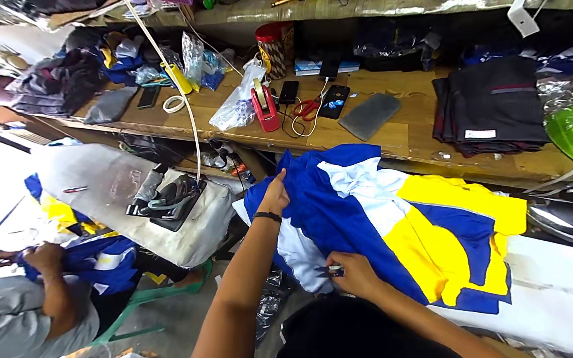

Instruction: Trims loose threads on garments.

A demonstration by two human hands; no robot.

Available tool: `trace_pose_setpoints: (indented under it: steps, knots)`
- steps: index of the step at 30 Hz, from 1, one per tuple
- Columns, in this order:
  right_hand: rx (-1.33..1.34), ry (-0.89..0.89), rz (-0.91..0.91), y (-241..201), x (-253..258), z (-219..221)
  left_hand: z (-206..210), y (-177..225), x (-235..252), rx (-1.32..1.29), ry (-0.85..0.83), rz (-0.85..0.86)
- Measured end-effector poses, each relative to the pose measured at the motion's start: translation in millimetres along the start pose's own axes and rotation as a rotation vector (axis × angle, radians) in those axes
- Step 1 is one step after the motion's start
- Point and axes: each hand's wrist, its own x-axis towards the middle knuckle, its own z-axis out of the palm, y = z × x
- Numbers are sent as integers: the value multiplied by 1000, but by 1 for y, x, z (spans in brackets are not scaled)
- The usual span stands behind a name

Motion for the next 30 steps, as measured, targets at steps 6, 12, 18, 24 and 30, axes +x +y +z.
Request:
trace_pose_setpoints:
  steps: [6, 12, 18, 24, 30]
  knots:
    - [78, 159, 191, 2, 12, -32, -40, -44, -51, 204, 63, 30]
    - [-13, 283, 78, -14, 52, -40, -42, -73, -66, 414, 59, 337]
    - [-160, 448, -113, -32, 77, -48, -22, -54, -94, 257, 137, 481]
    - [-298, 614, -274, -37, 78, -55, -11, -34, -137, -213, -91, 90]
    - [-369, 601, -301, -36, 65, -64, -9, -38, -142, -280, -130, 85]
